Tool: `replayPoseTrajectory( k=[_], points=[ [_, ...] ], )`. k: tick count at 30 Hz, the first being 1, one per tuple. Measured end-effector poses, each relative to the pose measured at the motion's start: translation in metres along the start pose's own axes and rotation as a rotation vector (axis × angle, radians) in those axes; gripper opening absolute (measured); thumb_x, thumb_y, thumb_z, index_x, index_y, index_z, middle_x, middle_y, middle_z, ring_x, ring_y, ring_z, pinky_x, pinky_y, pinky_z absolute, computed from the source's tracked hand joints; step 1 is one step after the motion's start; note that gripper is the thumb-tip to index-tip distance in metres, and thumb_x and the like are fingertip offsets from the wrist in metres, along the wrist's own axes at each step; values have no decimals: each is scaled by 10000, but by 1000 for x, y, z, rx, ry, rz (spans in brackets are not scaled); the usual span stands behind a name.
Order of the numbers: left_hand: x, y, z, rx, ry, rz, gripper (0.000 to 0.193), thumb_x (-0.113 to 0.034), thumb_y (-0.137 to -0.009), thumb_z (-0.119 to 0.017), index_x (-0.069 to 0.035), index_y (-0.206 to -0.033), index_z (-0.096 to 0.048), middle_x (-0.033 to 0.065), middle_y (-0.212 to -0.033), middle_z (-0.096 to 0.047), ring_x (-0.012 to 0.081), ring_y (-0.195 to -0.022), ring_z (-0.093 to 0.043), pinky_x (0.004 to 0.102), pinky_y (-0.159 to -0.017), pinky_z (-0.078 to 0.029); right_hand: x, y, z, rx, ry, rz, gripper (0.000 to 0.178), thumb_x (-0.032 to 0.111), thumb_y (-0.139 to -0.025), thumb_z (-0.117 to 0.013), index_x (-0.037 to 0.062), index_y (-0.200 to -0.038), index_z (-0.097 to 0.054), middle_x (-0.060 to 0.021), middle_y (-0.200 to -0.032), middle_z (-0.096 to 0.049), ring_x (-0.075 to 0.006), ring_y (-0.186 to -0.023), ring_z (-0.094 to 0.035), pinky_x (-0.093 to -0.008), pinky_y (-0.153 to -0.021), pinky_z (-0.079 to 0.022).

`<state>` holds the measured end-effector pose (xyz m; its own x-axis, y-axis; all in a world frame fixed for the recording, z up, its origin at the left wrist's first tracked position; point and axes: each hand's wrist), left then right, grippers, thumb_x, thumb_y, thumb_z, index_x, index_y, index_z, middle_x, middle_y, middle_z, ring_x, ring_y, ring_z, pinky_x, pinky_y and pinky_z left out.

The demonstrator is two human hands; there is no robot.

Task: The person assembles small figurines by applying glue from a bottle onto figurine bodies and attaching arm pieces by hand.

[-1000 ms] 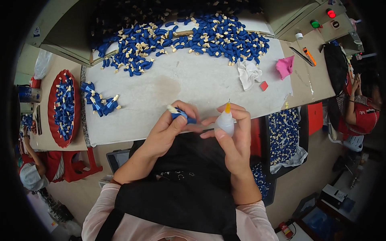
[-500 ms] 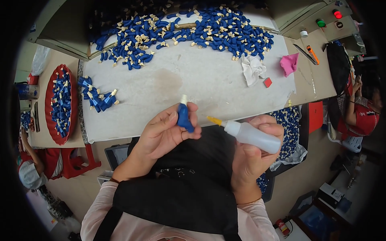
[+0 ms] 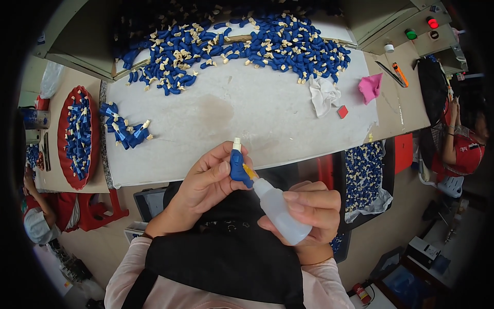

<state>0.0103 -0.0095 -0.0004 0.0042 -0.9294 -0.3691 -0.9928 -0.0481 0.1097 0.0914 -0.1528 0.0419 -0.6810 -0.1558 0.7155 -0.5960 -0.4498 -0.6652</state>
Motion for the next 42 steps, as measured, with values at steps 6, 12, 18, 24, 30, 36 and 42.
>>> replayPoseTrajectory(
  k=[6, 12, 18, 24, 30, 36, 42],
  points=[
    [-1, 1, -1, -17, 12, -5, 270, -113, -835, -488, -39, -1087, -429, 79, -1062, -500, 202, -947, -539, 290, -778, -470, 0, 0, -3, 19, 15, 5, 430, 264, -610, -745, 66, -850, -448, -60, -783, -446, -109, -590, -445, -207, -499, -413],
    [-1, 1, -1, -8, 12, 6, 274, -106, -830, -493, -47, -1089, -426, 82, -1088, -487, 197, -963, -528, 295, -784, -468, -1, 1, -3, 31, 12, 10, 425, 256, -613, -744, 66, -858, -452, -61, -779, -444, -109, -587, -443, -212, -494, -410],
    [1, 2, -5, -81, -26, -19, 304, -148, -816, -514, -25, -1082, -434, 124, -993, -520, 188, -927, -532, 312, -768, -476, -1, 0, -3, 37, 36, 18, 424, 244, -614, -745, 66, -868, -456, -61, -782, -449, -116, -591, -449, -217, -496, -416],
    [-1, 1, -2, -28, -26, -6, 272, -109, -833, -493, -48, -1088, -424, 75, -1067, -498, 171, -941, -535, 283, -784, -463, -1, 2, -3, 40, 57, 29, 428, 252, -611, -745, 67, -873, -461, -62, -781, -449, -113, -592, -450, -213, -485, -418],
    [-2, 1, -2, -34, -66, -16, 266, -109, -832, -495, -46, -1082, -429, 72, -1050, -507, 159, -918, -542, 271, -776, -458, -1, 1, -3, 46, 63, 31, 421, 236, -610, -747, 67, -879, -471, -61, -784, -455, -107, -591, -450, -209, -481, -419],
    [-1, 2, -1, -55, -100, -52, 273, -101, -832, -493, -50, -1092, -425, 71, -1053, -506, 154, -948, -522, 279, -802, -441, -1, 3, -3, 54, 60, 20, 414, 222, -606, -750, 65, -871, -473, -65, -779, -454, -107, -594, -450, -204, -488, -419],
    [1, 1, -2, -86, -105, -108, 277, -93, -842, -474, -57, -1111, -420, 89, -1056, -504, 164, -1008, -476, 280, -853, -379, 2, 2, -4, 65, 65, 13, 412, 215, -599, -755, 60, -861, -477, -67, -775, -454, -110, -598, -458, -205, -502, -426]
  ],
)
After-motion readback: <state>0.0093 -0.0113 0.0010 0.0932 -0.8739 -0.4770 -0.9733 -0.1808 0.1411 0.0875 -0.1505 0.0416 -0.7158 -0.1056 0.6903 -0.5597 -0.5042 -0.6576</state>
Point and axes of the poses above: each hand's wrist, its own y-axis away from the middle knuckle, its own z-axis out of the back of the hand, x = y × z
